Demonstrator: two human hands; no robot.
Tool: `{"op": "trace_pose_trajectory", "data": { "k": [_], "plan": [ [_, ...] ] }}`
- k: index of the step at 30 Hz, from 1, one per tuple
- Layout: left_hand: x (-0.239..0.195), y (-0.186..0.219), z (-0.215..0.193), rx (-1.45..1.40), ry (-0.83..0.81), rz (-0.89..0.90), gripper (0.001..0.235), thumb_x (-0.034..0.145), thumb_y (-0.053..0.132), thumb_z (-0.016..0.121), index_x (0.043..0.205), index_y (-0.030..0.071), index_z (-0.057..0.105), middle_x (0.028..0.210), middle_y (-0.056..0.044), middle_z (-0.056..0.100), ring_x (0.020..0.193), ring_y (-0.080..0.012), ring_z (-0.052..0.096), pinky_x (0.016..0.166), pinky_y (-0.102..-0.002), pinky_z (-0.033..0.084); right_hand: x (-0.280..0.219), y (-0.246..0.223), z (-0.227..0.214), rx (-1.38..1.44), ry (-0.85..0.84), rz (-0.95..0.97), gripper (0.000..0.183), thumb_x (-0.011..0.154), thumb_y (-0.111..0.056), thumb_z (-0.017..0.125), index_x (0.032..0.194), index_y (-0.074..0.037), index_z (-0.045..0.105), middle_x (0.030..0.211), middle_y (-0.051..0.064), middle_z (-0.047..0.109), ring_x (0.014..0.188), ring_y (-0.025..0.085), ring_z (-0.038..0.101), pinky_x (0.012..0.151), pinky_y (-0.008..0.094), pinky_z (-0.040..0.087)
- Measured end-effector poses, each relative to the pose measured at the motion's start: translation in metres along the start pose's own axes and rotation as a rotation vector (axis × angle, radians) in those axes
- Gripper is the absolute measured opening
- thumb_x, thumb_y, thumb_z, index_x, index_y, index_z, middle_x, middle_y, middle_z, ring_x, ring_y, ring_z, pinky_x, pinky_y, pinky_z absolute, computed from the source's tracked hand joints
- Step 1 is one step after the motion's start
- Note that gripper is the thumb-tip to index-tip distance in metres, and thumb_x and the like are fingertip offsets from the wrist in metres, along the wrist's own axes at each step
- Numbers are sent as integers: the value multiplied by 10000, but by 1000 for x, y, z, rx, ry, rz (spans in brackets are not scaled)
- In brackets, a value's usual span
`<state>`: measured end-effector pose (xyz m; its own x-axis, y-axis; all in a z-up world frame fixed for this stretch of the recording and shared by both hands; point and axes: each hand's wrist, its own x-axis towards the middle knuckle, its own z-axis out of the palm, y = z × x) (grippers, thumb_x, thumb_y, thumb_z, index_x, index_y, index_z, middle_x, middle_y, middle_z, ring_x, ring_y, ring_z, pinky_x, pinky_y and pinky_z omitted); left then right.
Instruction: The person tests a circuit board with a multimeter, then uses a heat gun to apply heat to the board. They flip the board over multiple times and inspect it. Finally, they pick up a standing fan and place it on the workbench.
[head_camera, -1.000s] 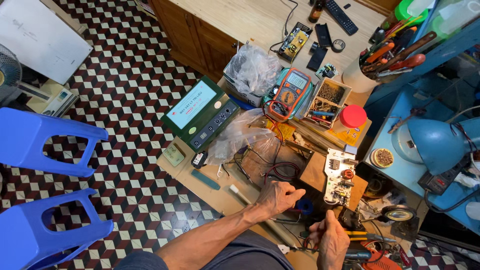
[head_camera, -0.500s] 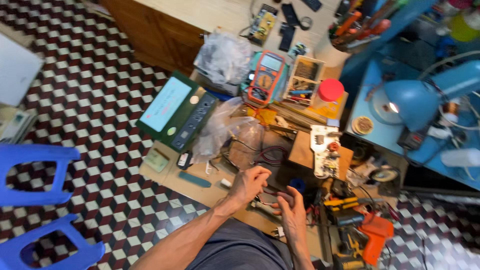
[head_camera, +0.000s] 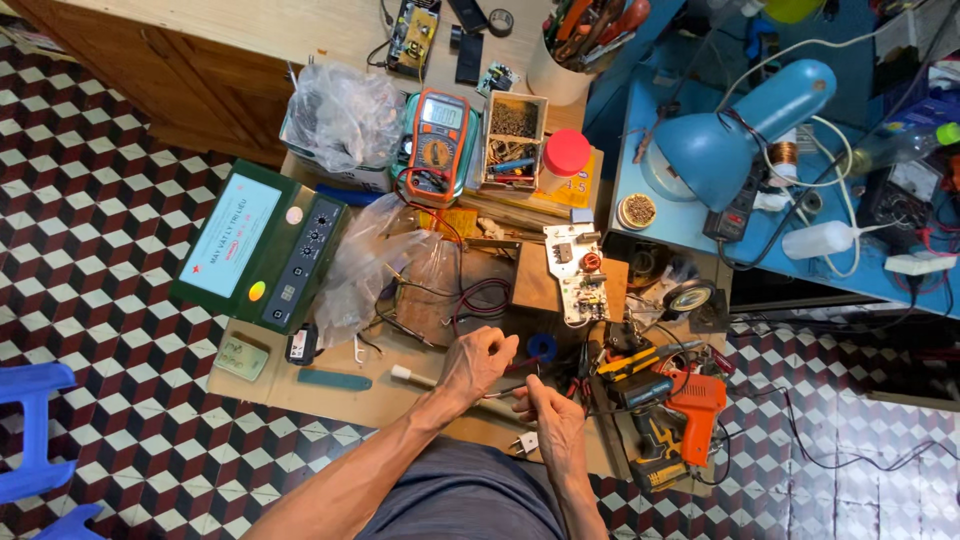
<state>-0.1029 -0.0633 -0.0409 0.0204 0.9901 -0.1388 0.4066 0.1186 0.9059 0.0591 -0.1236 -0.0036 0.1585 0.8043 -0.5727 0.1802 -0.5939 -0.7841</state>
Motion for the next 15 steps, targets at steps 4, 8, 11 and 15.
{"op": "trace_pose_trajectory", "data": {
  "k": [4,8,11,15],
  "plan": [
    [2,13,9,-127,11,19,189,886,206,662,952,29,668,833,-117,734,751,-227,719,675,-371,567,2,0,-14,-30,16,-102,368,1027,-292,527,1065,16,724,977,84,781,755,139,670,691,276,523],
    [-6,25,13,-305,-146,-150,243,928,172,589,1103,57,714,881,-60,768,670,-152,738,608,-324,586,12,5,-23,28,-61,-162,404,972,-216,541,1326,-42,629,1122,46,740,871,130,724,750,279,582],
    [-13,38,15,-342,-253,-331,274,967,243,587,1116,60,726,776,-110,743,531,-166,658,493,-353,522,18,6,-35,6,-163,-155,392,991,-205,560,1311,1,657,1090,90,764,872,142,721,751,285,582],
    [-21,54,20,-228,-177,-248,357,955,357,628,932,23,753,711,-119,738,545,-143,683,511,-325,521,22,6,-55,-56,-213,-73,396,985,-217,562,1313,-16,656,1052,95,786,856,138,714,745,281,569]
  ]
}}
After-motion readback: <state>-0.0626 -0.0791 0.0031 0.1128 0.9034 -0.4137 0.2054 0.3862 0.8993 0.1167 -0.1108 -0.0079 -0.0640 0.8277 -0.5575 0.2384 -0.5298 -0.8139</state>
